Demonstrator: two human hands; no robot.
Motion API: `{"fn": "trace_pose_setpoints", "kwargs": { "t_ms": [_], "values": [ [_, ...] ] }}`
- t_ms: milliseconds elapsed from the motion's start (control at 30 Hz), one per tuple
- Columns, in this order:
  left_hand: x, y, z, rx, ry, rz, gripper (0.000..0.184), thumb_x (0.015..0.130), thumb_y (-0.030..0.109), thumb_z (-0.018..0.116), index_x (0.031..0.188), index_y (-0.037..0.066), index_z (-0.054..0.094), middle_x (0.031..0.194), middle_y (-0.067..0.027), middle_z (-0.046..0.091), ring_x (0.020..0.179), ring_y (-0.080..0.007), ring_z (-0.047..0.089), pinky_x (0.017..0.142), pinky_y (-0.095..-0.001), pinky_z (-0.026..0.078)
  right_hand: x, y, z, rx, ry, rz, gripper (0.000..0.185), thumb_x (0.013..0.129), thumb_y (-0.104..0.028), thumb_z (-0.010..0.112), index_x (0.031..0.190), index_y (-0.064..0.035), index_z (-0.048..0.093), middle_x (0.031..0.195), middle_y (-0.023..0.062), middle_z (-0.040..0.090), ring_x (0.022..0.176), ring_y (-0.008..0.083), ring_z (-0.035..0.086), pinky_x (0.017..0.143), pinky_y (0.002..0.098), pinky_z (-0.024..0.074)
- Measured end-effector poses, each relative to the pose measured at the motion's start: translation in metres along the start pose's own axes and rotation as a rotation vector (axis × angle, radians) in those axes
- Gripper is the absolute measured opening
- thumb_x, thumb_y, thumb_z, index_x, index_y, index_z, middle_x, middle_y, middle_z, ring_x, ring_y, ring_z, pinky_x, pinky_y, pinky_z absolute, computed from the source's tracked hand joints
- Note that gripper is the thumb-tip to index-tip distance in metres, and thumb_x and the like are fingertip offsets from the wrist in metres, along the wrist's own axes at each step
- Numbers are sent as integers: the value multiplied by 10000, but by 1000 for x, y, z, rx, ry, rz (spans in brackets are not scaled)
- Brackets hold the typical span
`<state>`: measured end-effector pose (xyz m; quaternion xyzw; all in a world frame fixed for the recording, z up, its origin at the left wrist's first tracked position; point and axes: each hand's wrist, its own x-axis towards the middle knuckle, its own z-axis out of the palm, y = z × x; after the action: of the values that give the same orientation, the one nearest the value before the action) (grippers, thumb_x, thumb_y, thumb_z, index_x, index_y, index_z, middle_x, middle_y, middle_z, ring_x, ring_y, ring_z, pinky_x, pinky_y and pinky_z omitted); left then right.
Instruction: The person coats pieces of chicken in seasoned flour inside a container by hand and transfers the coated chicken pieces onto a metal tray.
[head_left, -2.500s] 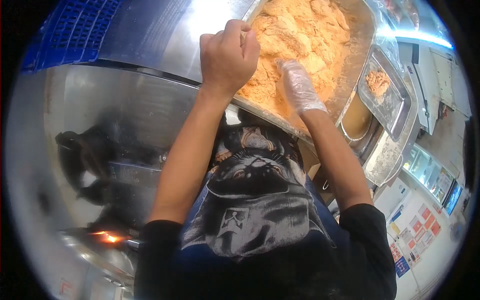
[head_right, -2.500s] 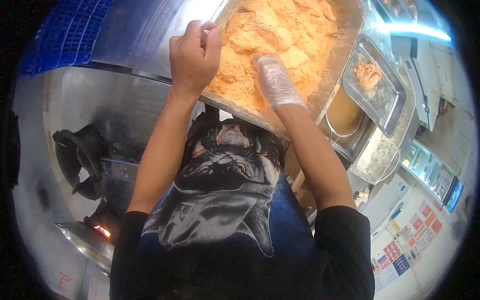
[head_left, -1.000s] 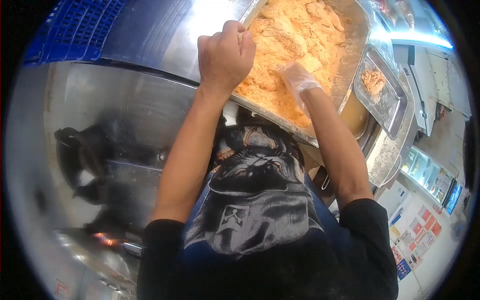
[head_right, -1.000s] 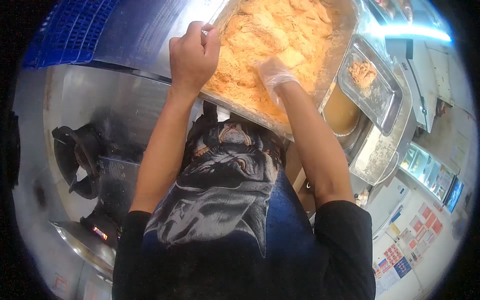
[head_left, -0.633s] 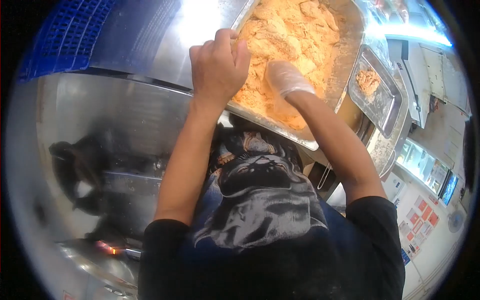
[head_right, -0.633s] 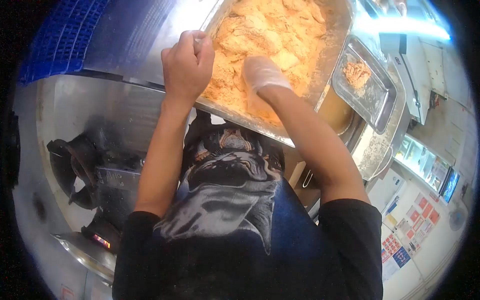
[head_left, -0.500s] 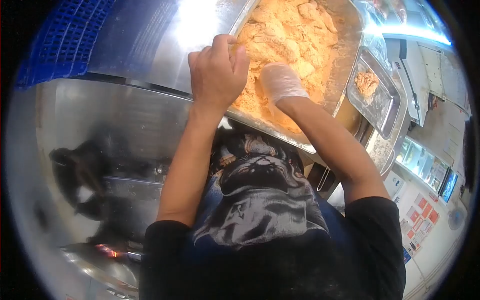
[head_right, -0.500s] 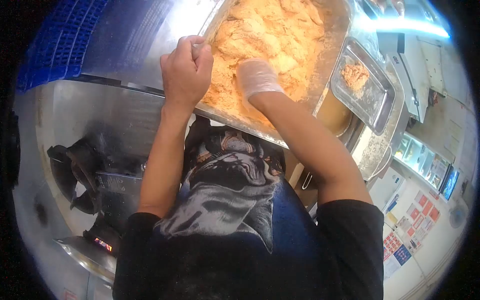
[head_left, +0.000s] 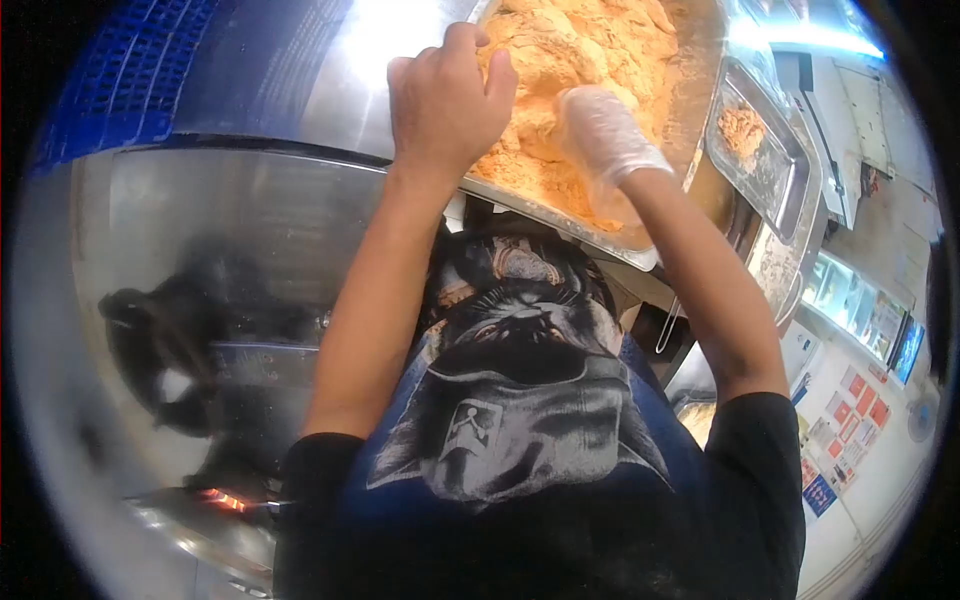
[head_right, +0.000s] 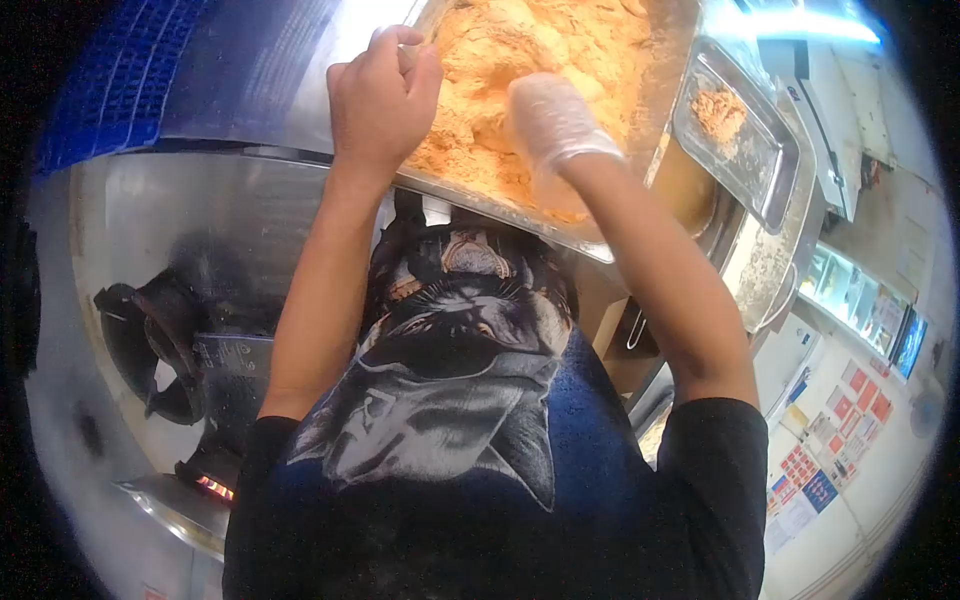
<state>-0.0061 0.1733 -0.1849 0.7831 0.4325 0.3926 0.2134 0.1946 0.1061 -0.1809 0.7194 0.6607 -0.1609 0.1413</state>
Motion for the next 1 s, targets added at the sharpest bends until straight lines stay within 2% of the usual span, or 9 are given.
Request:
{"fn": "trace_pose_setpoints", "kwargs": {
  "t_ms": [67, 167, 300, 400, 467, 567, 700, 767, 1000],
  "values": [
    [3, 0, 1, -14, -9, 17, 228, 977, 236, 690, 1101, 44, 690, 654, -16, 671, 654, -264, 675, 770, -437, 456, -8, -3, 26, 110, 255, -10, 237, 962, -90, 527, 863, 4, 721, 867, 277, 728, 877, 433, 746, 804, 520, 586],
    [4, 1, 0, -4, -30, 11, 231, 979, 239, 689, 1089, 36, 686, 655, -30, 681, 646, -280, 679, 759, -448, 472, -5, -11, 35, 53, 348, -48, 242, 973, -90, 503, 887, -3, 712, 865, 268, 735, 849, 436, 742, 796, 527, 583],
    [5, 2, -1, -43, -68, -12, 226, 979, 231, 685, 1070, 24, 683, 654, -62, 700, 614, -313, 682, 710, -465, 504, 6, -4, 21, -60, 282, -33, 221, 976, -120, 547, 940, 12, 722, 869, 255, 743, 829, 438, 739, 779, 520, 584],
    [4, -1, 1, -20, -25, 40, 222, 980, 224, 679, 1061, 17, 681, 656, -81, 709, 606, -322, 690, 685, -462, 522, 7, 3, 9, -7, 134, 83, 230, 942, -113, 588, 1008, -12, 783, 1022, 254, 772, 981, 388, 768, 839, 449, 611],
    [4, -2, -2, 11, -34, 35, 224, 981, 222, 677, 1062, 13, 679, 667, -88, 718, 612, -321, 697, 686, -457, 526, -3, 18, 10, 495, 270, 130, 229, 920, -143, 629, 985, 10, 786, 1057, 269, 762, 1017, 416, 755, 886, 458, 602],
    [6, 4, -1, -1, -65, 7, 231, 984, 225, 673, 1066, 9, 677, 676, -93, 724, 623, -316, 704, 704, -451, 533, -20, 42, 0, 373, 253, 256, 223, 952, -217, 672, 996, -23, 774, 1000, 276, 764, 952, 443, 742, 858, 518, 561],
    [6, 4, -2, -17, -83, -15, 231, 996, 230, 666, 1074, 13, 677, 671, -86, 718, 625, -313, 700, 741, -445, 538, -27, 36, -9, 181, 147, 267, 254, 931, -255, 715, 989, -14, 768, 979, 265, 763, 941, 455, 737, 866, 518, 560],
    [8, 3, -3, -1, -88, -13, 230, 998, 233, 665, 1075, 16, 677, 677, -84, 722, 627, -312, 701, 739, -442, 538, -23, 23, -3, 206, 207, 199, 259, 898, -189, 683, 961, 53, 754, 1017, 281, 749, 969, 436, 743, 874, 481, 593],
    [8, 5, -1, 34, -89, -27, 236, 997, 241, 668, 1072, 17, 674, 709, -104, 738, 667, -314, 726, 744, -457, 549, 0, -9, 49, 186, 421, 174, 186, 908, -104, 656, 1024, 31, 710, 981, 253, 756, 948, 394, 758, 846, 477, 603]
  ]
}}
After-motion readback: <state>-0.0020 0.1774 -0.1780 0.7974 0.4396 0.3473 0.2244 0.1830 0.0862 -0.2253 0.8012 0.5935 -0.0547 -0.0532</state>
